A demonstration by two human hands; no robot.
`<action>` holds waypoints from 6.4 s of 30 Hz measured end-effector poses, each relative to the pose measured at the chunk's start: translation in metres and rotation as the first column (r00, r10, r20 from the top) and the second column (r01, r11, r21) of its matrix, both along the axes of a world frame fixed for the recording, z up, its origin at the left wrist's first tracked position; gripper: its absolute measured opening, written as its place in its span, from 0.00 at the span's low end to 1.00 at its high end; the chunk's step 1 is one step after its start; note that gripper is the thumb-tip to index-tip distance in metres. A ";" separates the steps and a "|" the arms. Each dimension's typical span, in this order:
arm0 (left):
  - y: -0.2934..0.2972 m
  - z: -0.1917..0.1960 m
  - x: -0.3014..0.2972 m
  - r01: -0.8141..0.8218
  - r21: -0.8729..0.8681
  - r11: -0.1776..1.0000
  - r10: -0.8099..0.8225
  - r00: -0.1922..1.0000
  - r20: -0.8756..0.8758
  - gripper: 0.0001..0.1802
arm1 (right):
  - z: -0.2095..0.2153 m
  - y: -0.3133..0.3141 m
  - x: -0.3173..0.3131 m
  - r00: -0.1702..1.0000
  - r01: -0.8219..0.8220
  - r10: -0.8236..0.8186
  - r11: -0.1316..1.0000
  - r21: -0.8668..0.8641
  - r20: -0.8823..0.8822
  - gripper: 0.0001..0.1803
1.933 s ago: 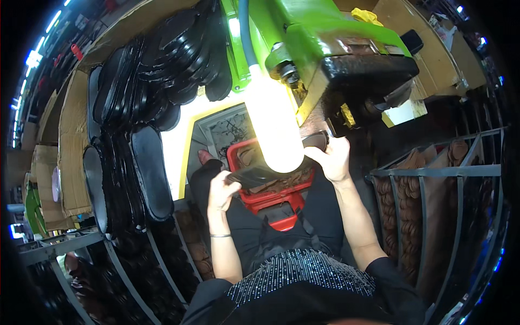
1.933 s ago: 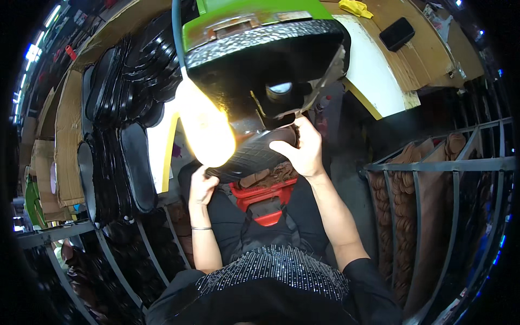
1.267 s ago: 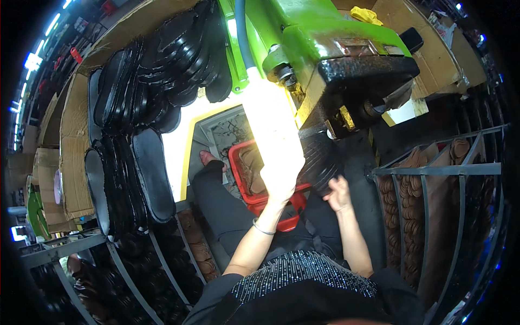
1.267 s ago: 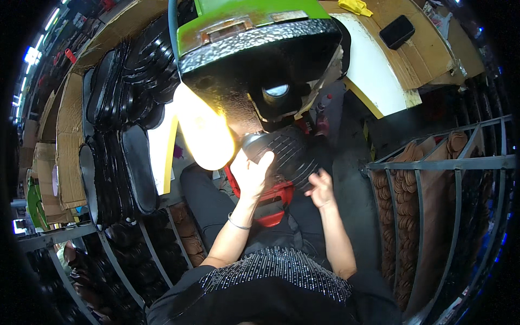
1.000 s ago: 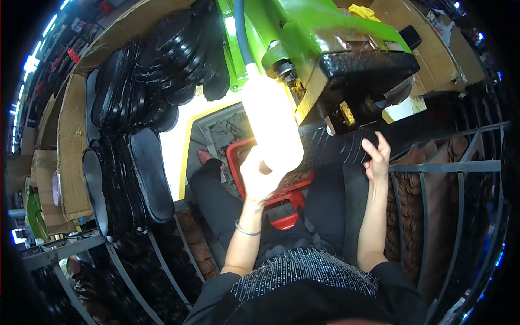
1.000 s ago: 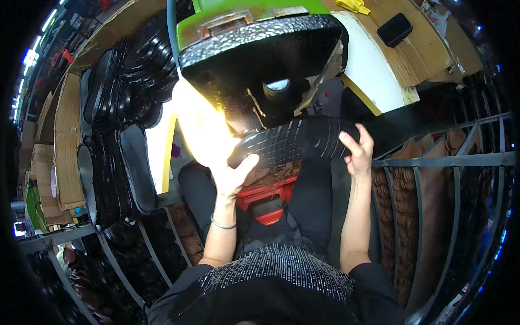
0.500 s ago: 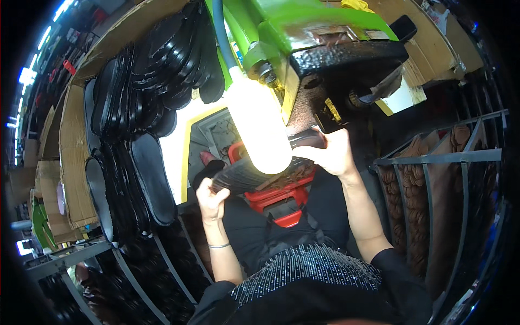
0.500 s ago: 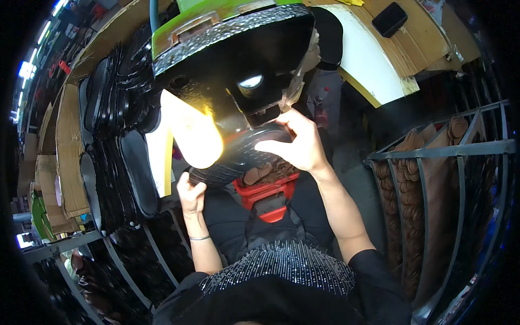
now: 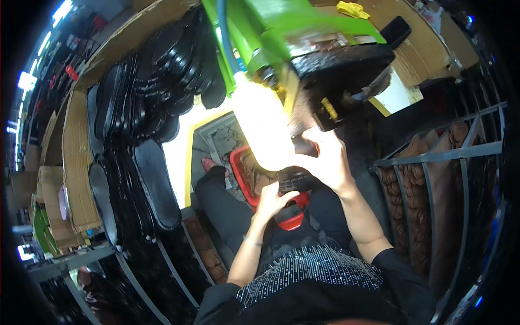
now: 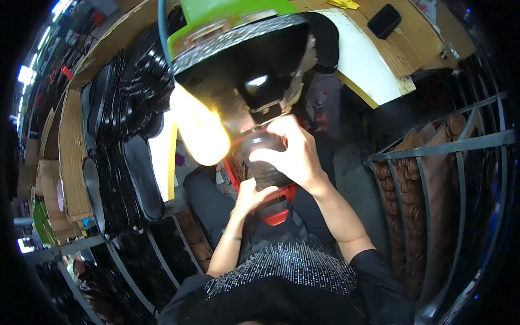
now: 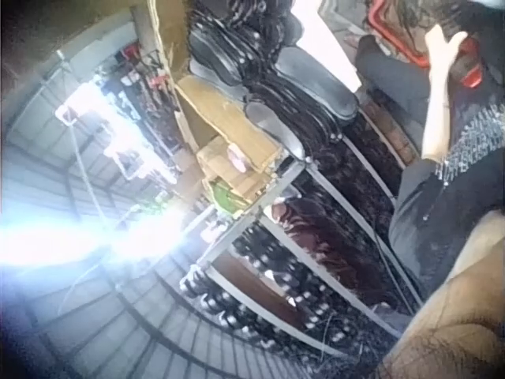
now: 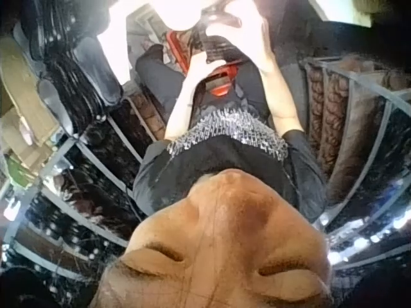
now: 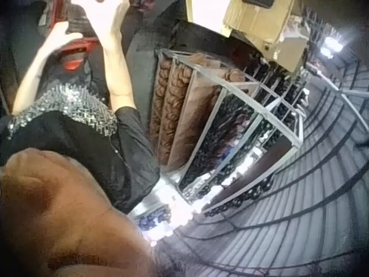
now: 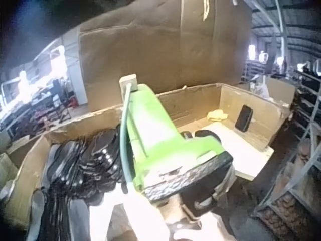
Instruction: The recorder is grinding the edges of shoe soles using an industrial machine.
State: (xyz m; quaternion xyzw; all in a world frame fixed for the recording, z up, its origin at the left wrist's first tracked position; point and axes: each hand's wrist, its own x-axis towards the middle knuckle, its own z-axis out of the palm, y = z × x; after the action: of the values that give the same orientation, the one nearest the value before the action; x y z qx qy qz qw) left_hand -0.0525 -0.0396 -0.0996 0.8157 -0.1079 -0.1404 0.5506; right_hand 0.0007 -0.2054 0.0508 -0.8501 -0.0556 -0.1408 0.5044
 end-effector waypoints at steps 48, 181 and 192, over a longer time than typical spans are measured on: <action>-0.072 0.130 0.050 -0.403 -0.267 0.875 0.437 0.896 0.079 0.14 | -0.162 -0.044 -0.138 0.827 0.222 0.419 0.370 0.902 -0.375 0.44; -0.038 0.082 0.060 -0.208 -0.153 0.966 0.251 0.893 0.374 0.10 | -0.068 -0.008 -0.008 0.998 0.059 -0.050 0.789 0.612 -0.032 0.29; -0.046 0.066 0.044 -0.260 -0.152 0.953 0.297 0.901 0.317 0.16 | -0.134 -0.109 -0.114 0.907 0.262 0.017 0.758 0.598 -0.420 0.11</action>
State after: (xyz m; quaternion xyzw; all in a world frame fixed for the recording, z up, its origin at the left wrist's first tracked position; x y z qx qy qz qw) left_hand -0.0085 -0.0860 -0.0333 0.8044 -0.0897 0.0869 0.5809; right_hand -0.1129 -0.3149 -0.0830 -0.6379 0.1571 -0.0077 0.7539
